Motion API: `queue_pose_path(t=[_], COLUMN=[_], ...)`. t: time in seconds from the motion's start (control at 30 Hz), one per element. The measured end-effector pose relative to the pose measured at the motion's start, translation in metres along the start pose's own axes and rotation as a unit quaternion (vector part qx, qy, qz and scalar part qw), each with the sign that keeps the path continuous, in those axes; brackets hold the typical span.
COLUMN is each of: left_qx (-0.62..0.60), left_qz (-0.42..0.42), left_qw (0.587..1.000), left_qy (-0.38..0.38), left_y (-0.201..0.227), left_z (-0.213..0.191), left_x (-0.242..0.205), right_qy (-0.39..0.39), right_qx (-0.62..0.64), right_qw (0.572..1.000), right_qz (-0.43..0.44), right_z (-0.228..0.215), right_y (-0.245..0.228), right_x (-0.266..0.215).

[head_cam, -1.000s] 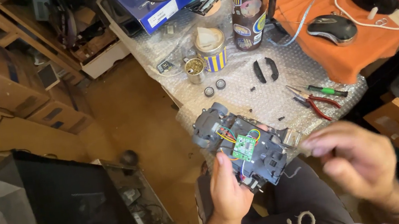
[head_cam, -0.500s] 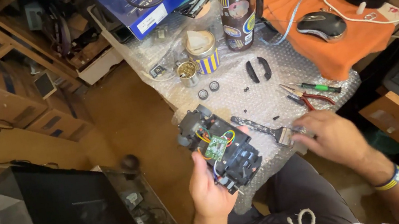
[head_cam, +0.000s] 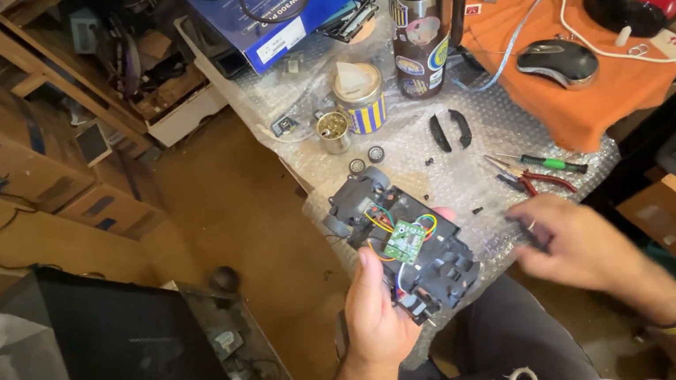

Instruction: Repairing or assembling a small electronic device involving wiring and component placement

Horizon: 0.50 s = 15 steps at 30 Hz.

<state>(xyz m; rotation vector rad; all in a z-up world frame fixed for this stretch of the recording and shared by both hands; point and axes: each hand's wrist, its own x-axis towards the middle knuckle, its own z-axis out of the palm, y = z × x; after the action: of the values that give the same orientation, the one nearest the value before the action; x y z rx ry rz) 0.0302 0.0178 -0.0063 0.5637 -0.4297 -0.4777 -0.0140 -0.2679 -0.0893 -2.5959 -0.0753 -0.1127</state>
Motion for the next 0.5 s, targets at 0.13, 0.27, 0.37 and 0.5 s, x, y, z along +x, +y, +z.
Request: queue_pose_path(t=[0.13, 0.27, 0.37, 0.5], left_qx=[0.010, 0.319, 0.289, 0.084], left_qz=[0.041, 0.138, 0.129, 0.015], left_qw=[0.999, 0.937, 0.947, 0.993], left_qy=[0.019, 0.015, 0.044, 0.080], left_y=[-0.005, -0.012, -0.022, -0.020], left_z=[0.009, -0.005, 0.000, 0.015], left_x=[0.005, 0.004, 0.009, 0.017], right_qy=[0.059, 0.178, 0.205, 0.146], right_qx=[0.104, 0.309, 0.294, 0.149], right_qw=[0.993, 0.934, 0.930, 0.956], right_qz=[0.007, -0.030, -0.077, -0.205], right_z=[-0.053, -0.101, -0.122, -0.127], right_y=[0.003, -0.050, -0.081, -0.109], right_x=[-0.009, -0.011, -0.004, 0.023])
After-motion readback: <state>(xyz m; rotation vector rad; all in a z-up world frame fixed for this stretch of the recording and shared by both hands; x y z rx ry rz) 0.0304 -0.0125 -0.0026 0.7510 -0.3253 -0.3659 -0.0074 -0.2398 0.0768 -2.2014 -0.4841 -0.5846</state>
